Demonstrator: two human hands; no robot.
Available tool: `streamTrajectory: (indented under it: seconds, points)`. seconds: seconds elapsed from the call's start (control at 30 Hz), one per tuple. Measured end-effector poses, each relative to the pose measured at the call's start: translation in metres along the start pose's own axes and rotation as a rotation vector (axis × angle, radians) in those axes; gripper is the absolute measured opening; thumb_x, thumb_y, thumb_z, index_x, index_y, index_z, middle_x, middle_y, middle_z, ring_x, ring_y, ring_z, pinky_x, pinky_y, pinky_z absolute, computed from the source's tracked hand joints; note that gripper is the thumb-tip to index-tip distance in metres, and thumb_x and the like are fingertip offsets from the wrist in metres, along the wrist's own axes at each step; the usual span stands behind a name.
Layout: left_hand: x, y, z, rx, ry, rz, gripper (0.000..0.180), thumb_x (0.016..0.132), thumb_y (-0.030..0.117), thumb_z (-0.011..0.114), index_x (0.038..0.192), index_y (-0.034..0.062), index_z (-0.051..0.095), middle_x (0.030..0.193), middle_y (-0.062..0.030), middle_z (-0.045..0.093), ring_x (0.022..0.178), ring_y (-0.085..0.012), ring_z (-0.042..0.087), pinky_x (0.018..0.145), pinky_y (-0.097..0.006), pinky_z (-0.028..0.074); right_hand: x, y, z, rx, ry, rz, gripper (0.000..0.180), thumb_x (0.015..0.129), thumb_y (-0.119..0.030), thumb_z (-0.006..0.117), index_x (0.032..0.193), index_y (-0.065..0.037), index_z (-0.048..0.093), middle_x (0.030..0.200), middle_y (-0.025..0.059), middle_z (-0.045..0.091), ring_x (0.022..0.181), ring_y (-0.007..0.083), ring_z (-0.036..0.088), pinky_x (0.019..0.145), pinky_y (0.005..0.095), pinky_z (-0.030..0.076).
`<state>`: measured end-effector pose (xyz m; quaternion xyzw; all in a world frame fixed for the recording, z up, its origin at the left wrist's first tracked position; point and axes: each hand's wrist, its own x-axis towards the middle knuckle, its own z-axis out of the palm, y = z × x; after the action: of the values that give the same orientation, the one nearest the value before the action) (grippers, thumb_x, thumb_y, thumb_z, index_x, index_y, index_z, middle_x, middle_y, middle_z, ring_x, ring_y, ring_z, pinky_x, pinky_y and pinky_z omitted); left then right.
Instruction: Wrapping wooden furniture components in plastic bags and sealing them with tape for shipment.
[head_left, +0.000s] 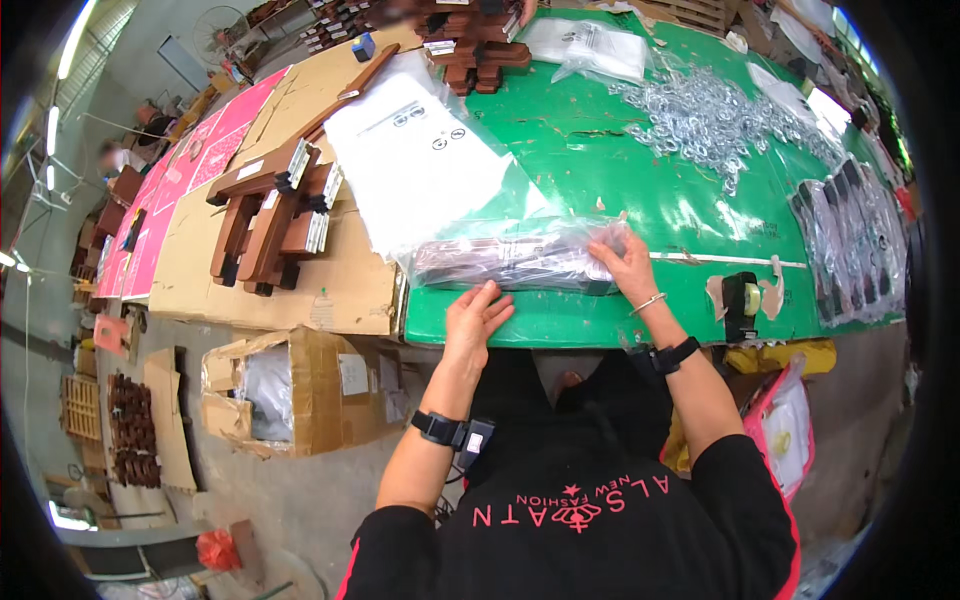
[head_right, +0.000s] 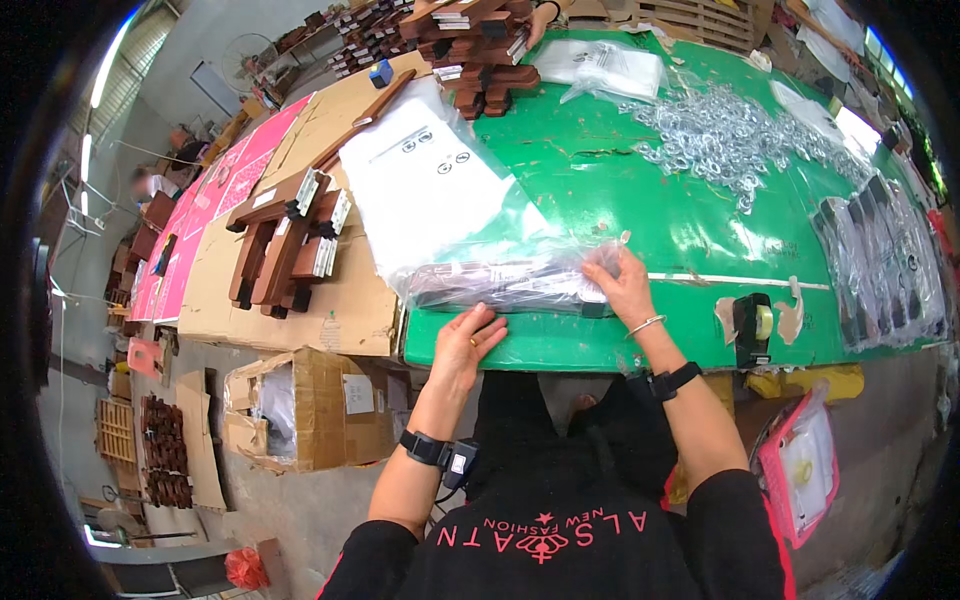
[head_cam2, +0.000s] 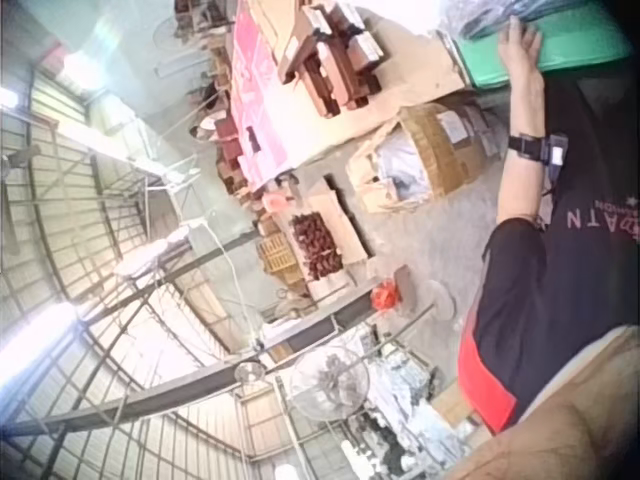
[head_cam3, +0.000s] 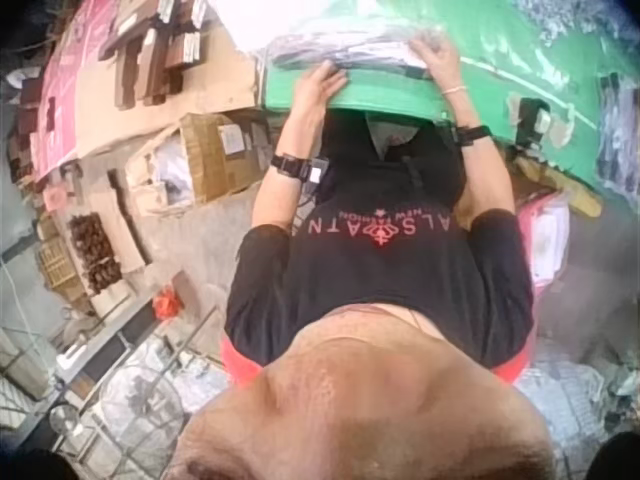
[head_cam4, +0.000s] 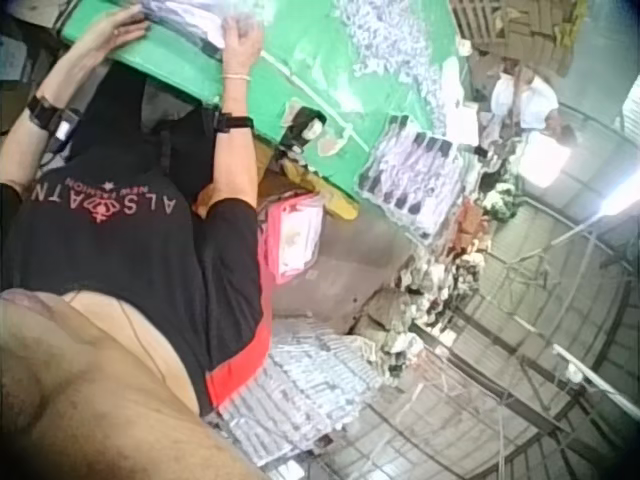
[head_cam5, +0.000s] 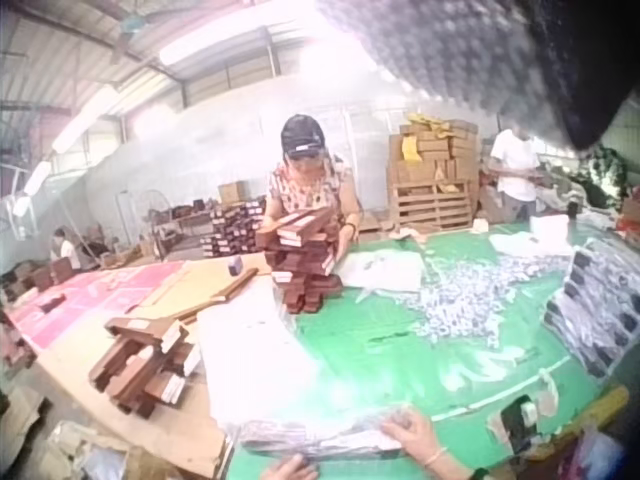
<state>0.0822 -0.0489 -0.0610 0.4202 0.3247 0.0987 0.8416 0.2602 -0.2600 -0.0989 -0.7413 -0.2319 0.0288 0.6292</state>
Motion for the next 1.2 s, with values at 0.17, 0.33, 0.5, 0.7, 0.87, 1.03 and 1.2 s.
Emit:
streamTrajectory:
  seconds: [0.17,0.33,0.5,0.7,0.87,1.03,1.2]
  points:
    - [-0.011,0.010,0.005,0.009,-0.072,0.017,0.057,0.096,0.024,0.067,0.127,-0.0162,0.041,0.124,-0.0237,0.054,0.112,-0.0368,0.064,0.095,-0.039,0.057,0.005,-0.019,0.001,0.065,-0.049,-0.056,0.025,0.087,-0.011,0.073,0.107,-0.001,0.065,0.094,0.0065,0.070,0.084,0.0121,0.063,0.076,0.0296,0.050]
    - [-0.032,0.006,-0.002,0.005,-0.168,-0.085,0.043,0.101,0.024,0.057,0.125,-0.0106,0.049,0.124,-0.0254,0.059,0.118,-0.0363,0.061,0.097,-0.038,0.056,-0.007,-0.023,-0.016,-0.132,-0.014,-0.141,0.028,0.086,-0.019,0.075,0.107,-0.003,0.065,0.097,0.0092,0.069,0.088,0.0198,0.065,0.082,0.0332,0.050]
    - [-0.045,0.029,-0.007,0.081,-0.140,-0.193,0.039,0.101,0.025,0.058,0.129,-0.0020,0.051,0.127,-0.0216,0.062,0.116,-0.0323,0.064,0.097,-0.043,0.053,-0.007,-0.004,-0.003,-0.126,0.007,-0.199,0.030,0.084,-0.024,0.076,0.105,-0.004,0.067,0.102,0.0124,0.067,0.094,0.0267,0.065,0.083,0.0364,0.050]
    - [-0.007,0.033,0.071,1.026,-0.281,0.954,0.057,0.085,0.017,0.074,0.135,0.0024,0.051,0.127,-0.0142,0.063,0.119,-0.0306,0.057,0.101,-0.038,0.044,-0.008,-0.030,-0.010,-0.075,-0.057,-0.072,0.033,0.083,-0.028,0.077,0.105,-0.005,0.068,0.106,0.0151,0.065,0.097,0.0306,0.063,0.083,0.0395,0.049]
    - [0.045,0.013,0.090,1.334,-0.432,1.128,0.047,0.080,0.019,0.077,0.123,0.0086,0.062,0.122,-0.0128,0.064,0.118,-0.0317,0.056,0.096,-0.040,0.045,-0.016,-0.016,-0.005,-0.218,-0.009,-0.167,0.039,0.081,-0.031,0.077,0.108,-0.004,0.067,0.112,0.0166,0.062,0.104,0.0352,0.061,0.090,0.0393,0.049]
    - [0.047,0.023,0.103,1.345,-0.332,0.613,0.016,0.088,0.025,0.067,0.094,0.0100,0.065,0.091,-0.0124,0.069,0.092,-0.0327,0.064,0.075,-0.042,0.048,-0.019,-0.034,-0.003,-0.186,-0.051,-0.055,0.050,0.078,-0.034,0.081,0.110,0.001,0.065,0.111,0.0194,0.064,0.103,0.0353,0.062,0.087,0.0392,0.050]
    - [0.060,0.001,0.099,1.189,-0.289,0.754,0.019,0.093,0.029,0.061,0.094,0.0097,0.061,0.079,-0.0152,0.064,0.080,-0.0358,0.061,0.069,-0.045,0.046,-0.012,-0.018,-0.002,-0.119,-0.015,-0.028,0.045,0.081,-0.032,0.079,0.107,0.002,0.065,0.108,0.0179,0.066,0.095,0.0307,0.064,0.081,0.0384,0.050]
